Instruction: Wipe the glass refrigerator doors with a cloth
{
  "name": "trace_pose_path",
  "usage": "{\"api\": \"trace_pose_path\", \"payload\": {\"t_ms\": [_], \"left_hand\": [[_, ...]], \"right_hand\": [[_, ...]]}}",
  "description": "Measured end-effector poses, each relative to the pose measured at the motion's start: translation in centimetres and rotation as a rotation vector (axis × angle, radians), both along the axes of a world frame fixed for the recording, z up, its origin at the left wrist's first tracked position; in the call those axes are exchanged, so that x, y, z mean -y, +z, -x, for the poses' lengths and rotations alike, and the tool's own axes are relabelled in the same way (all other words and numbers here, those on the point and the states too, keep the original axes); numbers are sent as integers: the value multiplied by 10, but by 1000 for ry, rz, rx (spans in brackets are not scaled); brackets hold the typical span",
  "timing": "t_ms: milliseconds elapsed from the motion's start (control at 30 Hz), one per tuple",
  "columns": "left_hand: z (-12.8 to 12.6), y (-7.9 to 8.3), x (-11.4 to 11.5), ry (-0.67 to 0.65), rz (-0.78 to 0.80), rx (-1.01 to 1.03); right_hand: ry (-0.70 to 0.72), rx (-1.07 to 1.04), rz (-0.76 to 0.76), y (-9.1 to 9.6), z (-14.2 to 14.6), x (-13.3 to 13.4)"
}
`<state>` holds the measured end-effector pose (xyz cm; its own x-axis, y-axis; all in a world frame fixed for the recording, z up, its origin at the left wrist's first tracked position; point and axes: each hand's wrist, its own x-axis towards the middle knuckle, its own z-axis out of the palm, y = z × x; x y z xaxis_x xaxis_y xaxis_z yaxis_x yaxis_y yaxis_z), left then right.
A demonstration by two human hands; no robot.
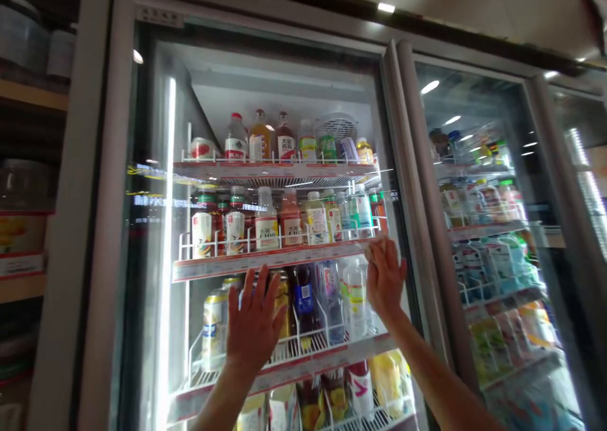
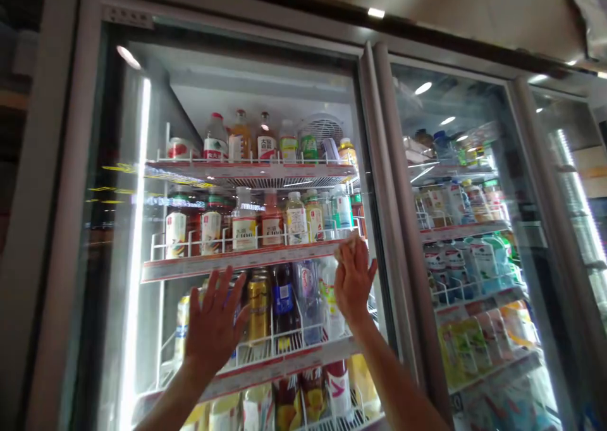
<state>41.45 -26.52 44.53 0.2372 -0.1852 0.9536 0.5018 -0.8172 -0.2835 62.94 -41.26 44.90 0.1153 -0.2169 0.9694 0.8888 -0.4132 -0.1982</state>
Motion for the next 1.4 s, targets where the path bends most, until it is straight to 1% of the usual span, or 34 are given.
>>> {"api": "trace_pose_path", "payload": {"t_ms": [33,67,100,200,233,267,300,333,400,433,467,500,533,633,667,700,733,867,900,933,1033,1067,1100,1133,1167,1233,1267,1300,1333,1400], "left_hand": [[0,0,0,9,-8,1],[0,0,0,17,-18,1],[0,0,0,25,-24,-1],[0,0,0,40,-22,-4],[0,0,0,39,-21,-4],[0,-1,0,37,-20,-1],[0,-1,0,34,-23,2],[-1,-1,0,34,-32,8],[-1,-1,-1,36,-43,14],[-1,-1,-1,41,-49,12],[-1,-1,-1,43,-51,12],[-1,-1,-1,42,-47,11],[-1,-1,-1,39,-42,9],[-1,-1,-2,14,-27,10],[-1,-1,-2,1,-24,13],[-1,-2,-1,-8,-26,17],[-2,-2,-1,-11,-30,19],[-2,-1,0,-17,-29,17],[-3,-1,0,-21,-25,17],[-3,-1,-1,-25,-24,20],[-2,-3,-4,-5,-51,19],[-1,-3,-5,8,-60,18],[-1,-4,-6,21,-65,15],[0,-5,-6,32,-67,8],[1,-4,-6,38,-67,2],[2,0,-3,33,-68,2],[3,6,-1,26,-66,14],[3,13,1,21,-56,35],[3,22,3,18,-39,63],[4,44,6,23,12,117]], "right_hand": [[-6,-21,-41,4,0,-3],[9,-9,-35,5,5,-7],[40,35,15,4,15,-11],[142,275,269,-7,43,-19],[154,325,327,-9,45,-18],[146,339,352,-9,42,-15],[119,316,328,-6,33,-10],[77,256,259,-2,20,-5],[-5,89,60,11,-6,3],[-32,18,-31,17,-14,5],[-43,-26,-87,20,-17,5],[-36,-34,-90,22,-15,3],[-15,0,-40,20,-7,1],[89,260,254,11,21,-5],[111,321,330,9,25,-5],[113,340,359,10,24,-3],[93,307,336,12,19,0],[-44,-29,-9,33,-15,11],[-53,-51,-39,36,-17,11],[-47,-22,-11,36,-16,10],[10,241,278,29,-5,10],[20,298,343,27,-5,11],[18,303,351,26,-7,14],[7,255,301,28,-12,17],[-11,167,217,31,-19,20],[-38,-4,49,38,-31,24],[-41,-40,10,41,-32,24],[-34,-30,14,41,-31,23],[-20,22,59,40,-27,21],[26,204,241,35,-16,17]]}}
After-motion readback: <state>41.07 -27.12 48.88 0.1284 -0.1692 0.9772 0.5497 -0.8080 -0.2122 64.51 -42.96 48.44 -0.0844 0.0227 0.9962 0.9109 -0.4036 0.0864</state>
